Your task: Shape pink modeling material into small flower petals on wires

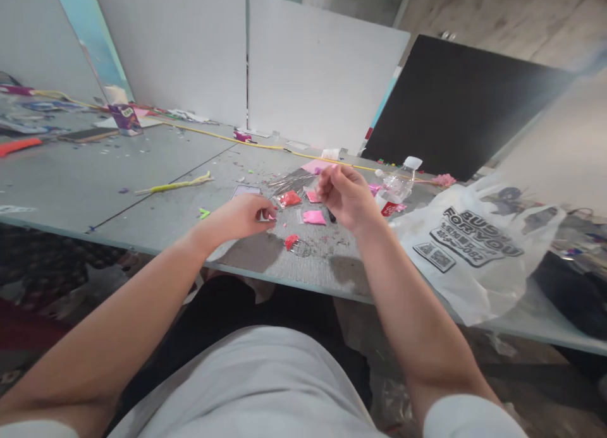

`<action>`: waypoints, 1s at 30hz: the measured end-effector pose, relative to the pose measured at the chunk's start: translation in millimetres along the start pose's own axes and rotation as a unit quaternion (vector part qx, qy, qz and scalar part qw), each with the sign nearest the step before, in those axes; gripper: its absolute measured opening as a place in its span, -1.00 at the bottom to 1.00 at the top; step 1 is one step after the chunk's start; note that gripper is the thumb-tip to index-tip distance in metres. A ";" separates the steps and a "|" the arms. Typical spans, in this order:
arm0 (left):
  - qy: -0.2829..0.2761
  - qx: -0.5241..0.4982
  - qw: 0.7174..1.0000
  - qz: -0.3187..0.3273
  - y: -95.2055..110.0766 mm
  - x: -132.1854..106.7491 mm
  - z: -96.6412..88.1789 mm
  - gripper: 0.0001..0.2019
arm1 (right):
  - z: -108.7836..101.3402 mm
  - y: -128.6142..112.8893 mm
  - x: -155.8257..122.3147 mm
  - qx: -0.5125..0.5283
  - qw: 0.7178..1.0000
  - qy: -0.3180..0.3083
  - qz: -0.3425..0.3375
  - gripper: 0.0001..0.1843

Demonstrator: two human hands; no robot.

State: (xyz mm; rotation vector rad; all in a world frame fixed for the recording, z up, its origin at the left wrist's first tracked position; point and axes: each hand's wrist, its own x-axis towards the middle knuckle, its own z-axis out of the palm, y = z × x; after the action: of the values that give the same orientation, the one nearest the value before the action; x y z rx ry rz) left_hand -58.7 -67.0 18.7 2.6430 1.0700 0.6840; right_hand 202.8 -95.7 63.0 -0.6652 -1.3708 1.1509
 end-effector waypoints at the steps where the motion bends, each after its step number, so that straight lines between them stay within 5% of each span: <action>1: -0.024 0.020 1.000 0.000 -6.0 8.9 2.5 -0.79 | -4.1 7.8 8.9 0.016 1.000 0.011 0.009 -0.46; 8: -0.092 0.059 0.994 0.020 -25.4 40.4 19.0 -0.76 | -21.4 60.1 19.2 0.047 0.988 0.099 0.113 -0.33; 18: -0.149 0.055 0.984 0.082 -31.3 60.7 30.6 -0.62 | -23.0 56.8 15.6 0.054 0.991 0.076 0.100 -0.36; 30: -0.115 0.003 0.987 0.115 -43.6 56.9 40.7 -0.70 | -20.3 58.2 14.7 0.042 0.990 0.078 0.113 -0.43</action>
State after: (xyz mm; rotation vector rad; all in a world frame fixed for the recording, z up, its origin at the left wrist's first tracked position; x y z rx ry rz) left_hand -29.1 3.1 -12.9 2.7931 0.7130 0.4017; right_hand 206.0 -56.9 13.1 -0.8474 -1.1307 1.2991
